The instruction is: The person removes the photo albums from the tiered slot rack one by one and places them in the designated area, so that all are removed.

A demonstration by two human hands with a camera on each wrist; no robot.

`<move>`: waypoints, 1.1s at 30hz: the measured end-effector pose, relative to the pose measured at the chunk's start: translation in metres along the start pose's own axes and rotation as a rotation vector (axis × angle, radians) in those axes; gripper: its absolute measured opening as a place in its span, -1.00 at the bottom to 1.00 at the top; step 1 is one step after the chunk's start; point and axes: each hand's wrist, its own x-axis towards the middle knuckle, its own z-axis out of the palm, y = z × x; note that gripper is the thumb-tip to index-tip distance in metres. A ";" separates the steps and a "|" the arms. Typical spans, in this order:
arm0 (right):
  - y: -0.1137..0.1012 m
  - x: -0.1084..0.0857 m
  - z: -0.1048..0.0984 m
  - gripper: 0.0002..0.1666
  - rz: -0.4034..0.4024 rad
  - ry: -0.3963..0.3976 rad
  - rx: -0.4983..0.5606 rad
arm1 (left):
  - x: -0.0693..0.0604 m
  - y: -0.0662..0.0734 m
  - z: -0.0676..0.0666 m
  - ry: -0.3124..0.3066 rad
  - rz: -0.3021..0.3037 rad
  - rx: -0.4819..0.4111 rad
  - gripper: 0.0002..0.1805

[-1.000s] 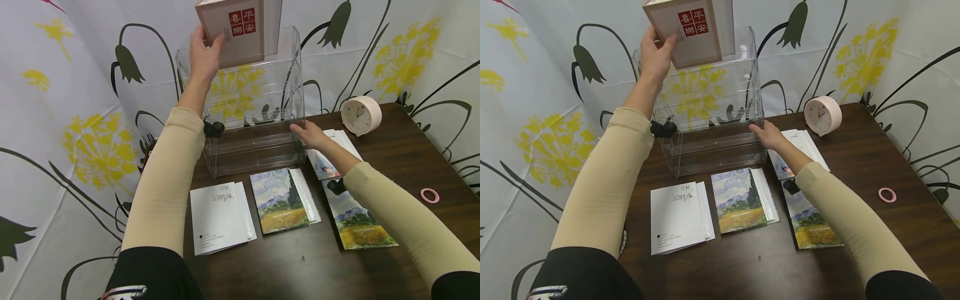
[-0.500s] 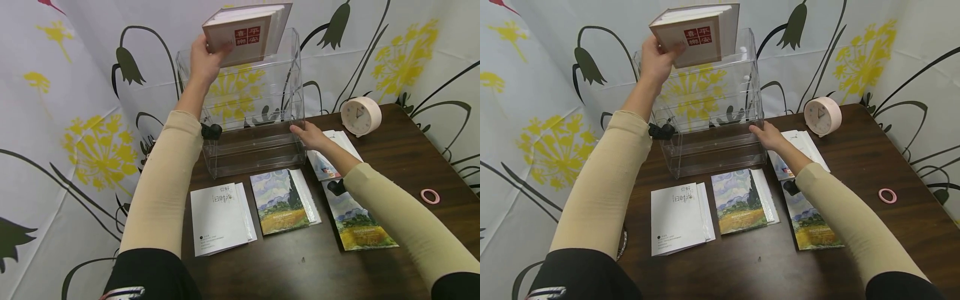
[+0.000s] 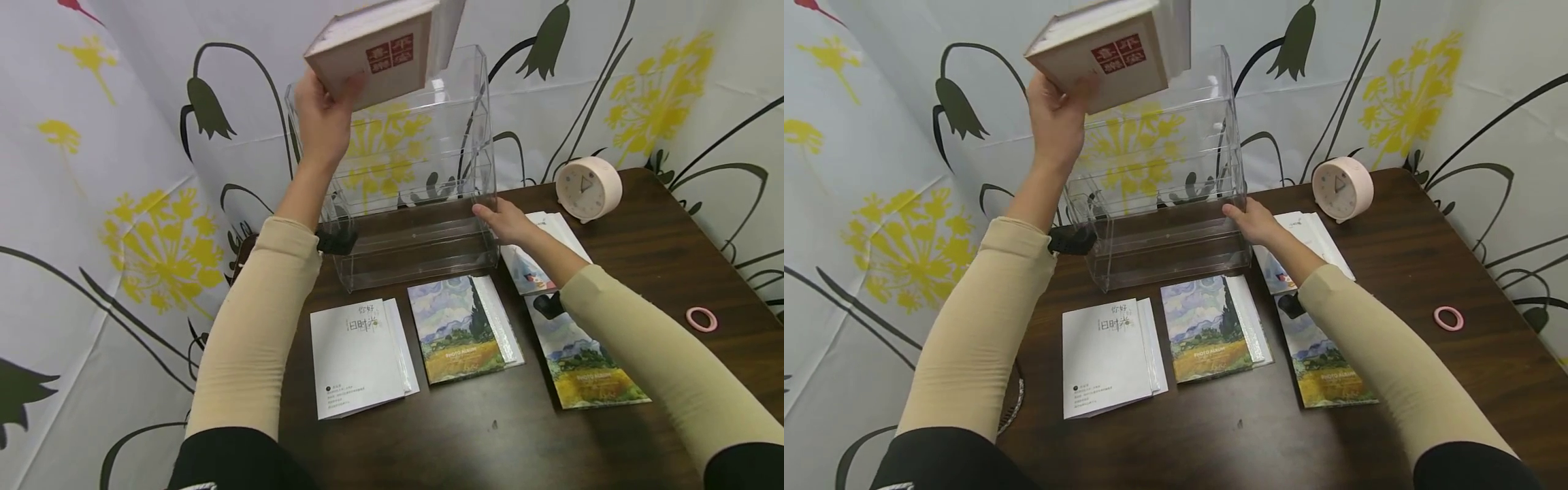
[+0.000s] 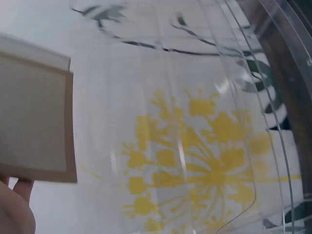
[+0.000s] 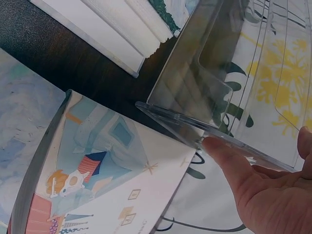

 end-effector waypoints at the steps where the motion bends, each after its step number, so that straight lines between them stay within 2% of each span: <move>1: -0.001 0.000 0.000 -0.10 0.003 -0.007 0.017 | -0.002 0.004 -0.004 0.033 0.022 -0.042 -0.78; 4: 0.000 -0.001 -0.003 -0.12 0.009 -0.032 0.056 | -0.011 0.010 -0.020 0.137 0.030 -0.139 -0.81; 7: 0.001 -0.002 -0.005 -0.15 0.016 -0.047 0.101 | -0.025 0.009 -0.043 0.221 0.051 -0.184 -0.80; 12: -0.001 -0.004 -0.007 -0.15 0.028 -0.041 0.134 | -0.064 0.007 -0.091 0.352 -0.023 -0.271 -0.80; 14: -0.001 -0.004 -0.006 -0.16 0.032 -0.044 0.148 | -0.082 0.007 -0.114 0.421 -0.104 -0.305 -0.79; 16: -0.001 -0.003 -0.004 -0.16 0.036 -0.051 0.149 | -0.101 0.003 -0.139 0.475 -0.165 -0.282 -0.76; 18: -0.002 -0.003 -0.003 -0.17 0.035 -0.057 0.145 | -0.119 -0.002 -0.164 0.536 -0.284 -0.230 -0.73; 19: -0.001 -0.003 -0.002 -0.17 0.032 -0.057 0.142 | -0.127 -0.005 -0.176 0.567 -0.368 -0.193 -0.71; 21: -0.002 -0.002 -0.002 -0.17 0.026 -0.059 0.142 | -0.143 -0.015 -0.197 0.589 -0.530 -0.071 -0.65; 23: -0.002 -0.001 -0.001 -0.18 0.021 -0.057 0.146 | -0.154 -0.027 -0.214 0.582 -0.720 0.067 -0.58; 24: -0.003 0.000 0.000 -0.19 0.021 -0.058 0.152 | -0.159 -0.033 -0.221 0.559 -0.811 0.148 -0.53; 25: -0.002 0.000 0.000 -0.19 0.022 -0.056 0.154 | -0.164 -0.040 -0.226 0.531 -0.898 0.230 -0.49; 27: -0.002 0.000 0.000 -0.18 0.025 -0.056 0.150 | -0.170 -0.055 -0.233 0.448 -1.030 0.370 -0.42; 30: -0.002 0.000 0.000 -0.17 0.024 -0.056 0.148 | -0.179 -0.074 -0.238 0.309 -1.131 0.524 -0.37; 33: -0.001 0.000 0.000 -0.16 0.019 -0.054 0.148 | -0.185 -0.088 -0.240 0.210 -1.156 0.565 -0.35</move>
